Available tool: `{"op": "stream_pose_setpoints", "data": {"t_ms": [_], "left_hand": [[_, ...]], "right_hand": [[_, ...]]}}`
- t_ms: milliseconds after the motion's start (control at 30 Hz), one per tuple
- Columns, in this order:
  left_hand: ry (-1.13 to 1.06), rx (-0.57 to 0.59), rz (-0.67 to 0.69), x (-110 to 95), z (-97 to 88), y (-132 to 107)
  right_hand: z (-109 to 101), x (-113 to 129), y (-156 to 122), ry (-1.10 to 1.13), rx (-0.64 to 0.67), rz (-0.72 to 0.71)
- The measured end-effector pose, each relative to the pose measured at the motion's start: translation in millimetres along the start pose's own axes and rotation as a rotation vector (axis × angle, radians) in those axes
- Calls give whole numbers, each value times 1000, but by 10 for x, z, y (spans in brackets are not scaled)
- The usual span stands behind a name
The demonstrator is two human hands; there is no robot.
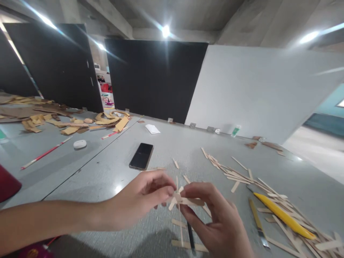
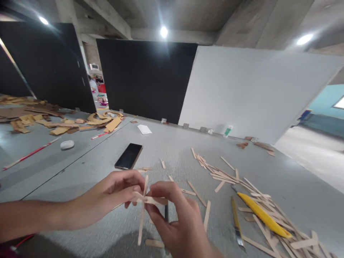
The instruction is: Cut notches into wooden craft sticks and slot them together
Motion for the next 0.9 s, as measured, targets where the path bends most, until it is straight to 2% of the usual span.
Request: {"op": "stream_pose_setpoints", "data": {"t_ms": [133,267,333,567,800,900], "left_hand": [[-101,46,-36,-53,66,-57],[-194,61,-183,75,103,-90],[-229,76,-211,109,129,-93],[-261,108,-129,54,136,-34],[-202,153,-54,-68,123,6],[-184,172,-38,-82,139,10]], "right_hand": [[36,-122,1,142,4,105],[54,-154,-3,191,41,135],[67,-143,-10,206,69,136],[109,-174,-31,292,90,260],[268,-365,-116,682,122,583],[285,-407,-130,761,106,628]]}}
Point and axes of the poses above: each hand's wrist, its own y-axis towards the middle knuckle, its own z-axis out of the palm, x = y × z, the point moved 10 cm from there along y, towards the middle knuckle, and after that the axes turned 13 degrees about y, right-handed, at the moved point
